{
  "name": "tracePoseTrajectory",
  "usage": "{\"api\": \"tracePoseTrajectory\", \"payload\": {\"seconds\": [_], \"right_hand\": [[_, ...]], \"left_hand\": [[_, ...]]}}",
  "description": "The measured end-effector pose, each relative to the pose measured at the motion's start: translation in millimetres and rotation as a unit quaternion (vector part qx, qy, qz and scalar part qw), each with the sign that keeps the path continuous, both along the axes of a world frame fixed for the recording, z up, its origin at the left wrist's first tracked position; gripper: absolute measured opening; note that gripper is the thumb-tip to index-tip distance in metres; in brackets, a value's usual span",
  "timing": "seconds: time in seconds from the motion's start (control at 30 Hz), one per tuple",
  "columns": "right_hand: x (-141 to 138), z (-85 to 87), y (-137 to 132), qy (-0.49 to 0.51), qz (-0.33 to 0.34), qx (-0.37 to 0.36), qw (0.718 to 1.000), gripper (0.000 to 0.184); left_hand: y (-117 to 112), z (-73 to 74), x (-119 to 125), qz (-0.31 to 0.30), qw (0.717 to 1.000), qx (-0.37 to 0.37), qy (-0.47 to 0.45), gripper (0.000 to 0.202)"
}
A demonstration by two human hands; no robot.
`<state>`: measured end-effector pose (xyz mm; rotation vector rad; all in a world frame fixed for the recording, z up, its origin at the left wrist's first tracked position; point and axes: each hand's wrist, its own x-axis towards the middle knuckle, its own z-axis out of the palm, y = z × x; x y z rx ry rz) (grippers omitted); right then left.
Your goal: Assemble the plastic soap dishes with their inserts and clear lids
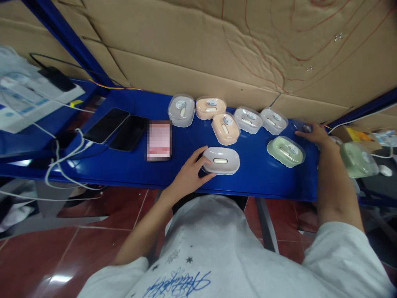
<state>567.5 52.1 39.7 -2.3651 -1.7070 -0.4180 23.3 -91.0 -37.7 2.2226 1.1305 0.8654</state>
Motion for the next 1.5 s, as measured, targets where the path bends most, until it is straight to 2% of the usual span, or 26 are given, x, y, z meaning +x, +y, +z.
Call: {"api": "tracePoseTrajectory", "payload": {"seconds": [0.1, 0.17, 0.2, 0.27, 0.3, 0.33, 0.37, 0.43, 0.5, 0.57, 0.67, 0.83, 1.0, 1.33, 1.43, 1.5], "right_hand": [[8, -1.6, -8, 0.068, -0.033, -0.072, 0.995, 0.067], [0, 1.6, -26, 0.080, -0.046, -0.047, 0.995, 0.075], [-11, 2.4, -41, 0.077, -0.032, -0.002, 0.996, 0.077], [-50, -1.5, -78, 0.066, 0.058, 0.138, 0.987, 0.078], [-77, -6.8, -100, 0.059, 0.139, 0.221, 0.964, 0.076], [-106, -14.3, -121, 0.066, 0.229, 0.261, 0.936, 0.075], [-137, -23.4, -141, 0.075, 0.309, 0.264, 0.911, 0.073], [-194, -42.8, -171, 0.109, 0.421, 0.182, 0.882, 0.072], [-234, -58.6, -186, 0.148, 0.463, 0.112, 0.867, 0.065], [-255, -67.2, -187, 0.187, 0.463, 0.079, 0.863, 0.058], [-265, -69.3, -182, 0.201, 0.457, 0.064, 0.864, 0.054], [-272, -69.2, -183, 0.148, 0.496, 0.044, 0.855, 0.058], [-274, -72.1, -187, 0.119, 0.493, 0.015, 0.862, 0.061], [-267, -68.6, -191, 0.114, 0.485, 0.004, 0.867, 0.064], [-250, -66.3, -200, 0.102, 0.437, 0.032, 0.893, 0.063], [-237, -65.6, -203, 0.089, 0.362, 0.066, 0.926, 0.059]], "left_hand": [[2, -1.2, -3, -0.009, 0.999, -0.038, -0.030, 0.042], [3, -2.4, -4, -0.011, 0.997, -0.053, -0.049, 0.058], [3, -2.9, -4, -0.013, 0.997, -0.057, -0.057, 0.065], [4, -3.5, -4, -0.014, 0.996, -0.062, -0.068, 0.077], [5, -3.6, -4, -0.015, 0.995, -0.065, -0.069, 0.082], [5, -3.7, -4, -0.016, 0.995, -0.068, -0.067, 0.087], [5, -3.6, -5, -0.019, 0.995, -0.071, -0.062, 0.091], [5, -3.6, -5, -0.029, 0.996, -0.072, -0.051, 0.096], [5, -3.8, -5, -0.038, 0.996, -0.066, -0.041, 0.098], [4, -4.5, -4, -0.046, 0.997, -0.056, -0.036, 0.097], [4, -5.6, -4, -0.054, 0.997, -0.044, -0.037, 0.096], [4, -4.7, -3, -0.065, 0.996, -0.040, -0.043, 0.088], [5, -3.2, -4, -0.067, 0.996, -0.033, -0.047, 0.077], [2, -1.1, -2, -0.058, 0.998, -0.033, -0.003, 0.083], [-1, 2.8, -1, -0.054, 0.998, -0.027, 0.022, 0.080], [-1, 4.6, -1, -0.054, 0.998, -0.024, 0.038, 0.075]]}}
